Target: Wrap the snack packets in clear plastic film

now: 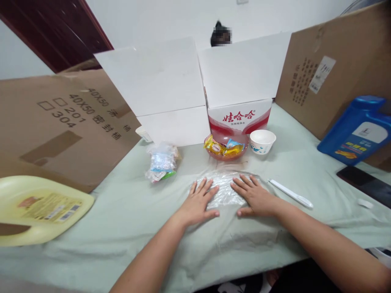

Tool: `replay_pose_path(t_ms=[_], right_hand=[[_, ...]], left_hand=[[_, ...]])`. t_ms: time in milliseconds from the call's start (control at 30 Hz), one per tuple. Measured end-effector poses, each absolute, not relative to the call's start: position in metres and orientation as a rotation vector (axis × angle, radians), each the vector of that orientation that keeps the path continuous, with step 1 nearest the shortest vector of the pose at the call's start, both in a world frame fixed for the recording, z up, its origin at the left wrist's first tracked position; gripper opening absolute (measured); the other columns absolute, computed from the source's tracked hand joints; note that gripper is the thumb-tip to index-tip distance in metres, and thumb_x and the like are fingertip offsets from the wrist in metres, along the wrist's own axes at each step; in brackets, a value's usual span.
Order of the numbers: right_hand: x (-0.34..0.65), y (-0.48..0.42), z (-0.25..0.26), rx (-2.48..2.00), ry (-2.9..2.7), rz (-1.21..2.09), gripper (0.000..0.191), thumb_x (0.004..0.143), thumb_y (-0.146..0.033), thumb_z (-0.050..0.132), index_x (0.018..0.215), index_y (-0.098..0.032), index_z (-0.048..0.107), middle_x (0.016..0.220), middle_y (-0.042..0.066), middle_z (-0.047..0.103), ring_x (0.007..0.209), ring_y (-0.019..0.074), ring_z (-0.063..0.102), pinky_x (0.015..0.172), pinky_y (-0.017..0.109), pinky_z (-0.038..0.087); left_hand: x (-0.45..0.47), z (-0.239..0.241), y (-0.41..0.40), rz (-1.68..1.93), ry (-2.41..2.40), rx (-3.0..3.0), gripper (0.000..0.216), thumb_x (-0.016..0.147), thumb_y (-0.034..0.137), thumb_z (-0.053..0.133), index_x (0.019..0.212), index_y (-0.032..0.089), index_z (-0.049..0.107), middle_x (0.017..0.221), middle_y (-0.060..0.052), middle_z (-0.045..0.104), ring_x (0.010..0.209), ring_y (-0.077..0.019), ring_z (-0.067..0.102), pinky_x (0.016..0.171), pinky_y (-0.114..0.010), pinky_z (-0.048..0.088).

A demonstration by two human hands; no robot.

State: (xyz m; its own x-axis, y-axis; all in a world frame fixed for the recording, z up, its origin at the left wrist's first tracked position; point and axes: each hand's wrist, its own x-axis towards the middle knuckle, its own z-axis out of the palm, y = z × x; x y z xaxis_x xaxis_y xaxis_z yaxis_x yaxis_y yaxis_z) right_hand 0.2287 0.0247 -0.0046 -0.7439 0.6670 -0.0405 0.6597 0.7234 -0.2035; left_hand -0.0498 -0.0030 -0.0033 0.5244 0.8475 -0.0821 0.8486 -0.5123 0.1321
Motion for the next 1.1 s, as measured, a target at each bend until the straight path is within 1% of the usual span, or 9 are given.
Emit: replay_pose_path(t_ms=[100,200,333,400,600,733,867,967,1100], right_hand=[[0.238,0.032,-0.004,-1.298,-2.812,0.285,0.101,0.074,-0.078,0.050,0.150,-0.014,0.031,0.156,0.021,0.022,0.144,0.0430,0.009,0.110,0.065,0.011],[0.249,0.032,0.011,-1.237,-2.749,0.226,0.088,0.072,-0.063,0.066,0.143,-0.015,0.043,0.154,0.020,0.028,0.142,0.0410,0.017,0.111,0.060,0.020],[0.260,0.026,0.031,-1.025,-2.782,0.318,0.028,0.077,-0.028,0.067,0.104,-0.020,0.067,0.127,0.013,0.058,0.119,0.0286,0.050,0.098,0.041,0.041],[0.265,0.026,0.036,-1.017,-2.827,0.374,0.011,0.077,-0.016,0.061,0.084,-0.019,0.068,0.106,0.010,0.064,0.100,0.0232,0.058,0.088,0.035,0.045],[0.281,0.027,0.042,-1.106,-2.853,0.476,0.016,0.066,-0.006,0.054,0.071,-0.018,0.062,0.085,0.007,0.064,0.082,0.0199,0.058,0.075,0.030,0.043],[0.287,0.023,0.050,-1.208,-2.698,0.790,0.014,0.074,-0.012,0.049,0.080,-0.021,0.058,0.079,0.001,0.066,0.069,0.0158,0.057,0.063,0.025,0.040],[0.283,0.028,0.050,-1.479,-2.453,0.938,0.012,0.082,-0.017,0.044,0.083,-0.022,0.054,0.068,-0.001,0.067,0.064,0.0152,0.058,0.059,0.024,0.038],[0.275,0.035,0.041,-1.690,-2.396,0.782,0.016,0.085,-0.016,0.041,0.085,-0.021,0.056,0.066,0.001,0.067,0.064,0.0164,0.060,0.060,0.024,0.037],[0.264,0.042,0.028,-1.882,-2.459,0.400,0.020,0.090,-0.020,0.041,0.096,-0.018,0.059,0.083,0.008,0.071,0.075,0.0211,0.065,0.061,0.027,0.035]], left_hand=[[-0.069,0.001,0.002,0.003,1.631,2.525,0.093,0.075,0.068,0.061,0.150,0.025,0.027,0.159,-0.015,0.016,0.146,-0.0379,0.010,0.113,-0.062,0.012],[-0.079,0.013,0.001,0.181,1.573,2.576,0.082,0.070,0.054,0.073,0.140,0.023,0.043,0.155,-0.014,0.026,0.144,-0.0377,0.016,0.113,-0.058,0.019],[-0.074,0.026,-0.002,0.381,1.297,2.627,0.018,0.072,0.018,0.068,0.090,0.022,0.065,0.121,-0.006,0.060,0.123,-0.0260,0.048,0.107,-0.041,0.036],[-0.072,0.027,-0.002,0.407,1.208,2.595,0.014,0.072,0.008,0.059,0.075,0.021,0.062,0.104,-0.004,0.065,0.108,-0.0209,0.058,0.099,-0.035,0.043],[-0.083,0.029,-0.001,0.572,1.270,2.313,0.014,0.070,0.008,0.050,0.073,0.019,0.057,0.096,-0.005,0.067,0.094,-0.0189,0.062,0.079,-0.028,0.049],[-0.091,0.031,-0.002,0.639,1.371,2.010,0.006,0.079,0.022,0.052,0.077,0.019,0.056,0.075,-0.001,0.066,0.072,-0.0155,0.061,0.062,-0.023,0.045],[-0.090,0.019,0.005,0.827,1.452,1.818,0.017,0.082,0.035,0.052,0.083,0.019,0.055,0.062,0.003,0.058,0.057,-0.0129,0.057,0.057,-0.023,0.045],[-0.086,0.006,0.012,0.871,1.601,1.821,0.021,0.084,0.039,0.050,0.088,0.019,0.057,0.065,0.004,0.058,0.051,-0.0117,0.055,0.053,-0.023,0.044],[-0.081,-0.006,0.020,0.755,1.890,2.017,0.016,0.085,0.033,0.050,0.091,0.022,0.059,0.073,0.002,0.065,0.062,-0.0137,0.060,0.061,-0.023,0.044]])
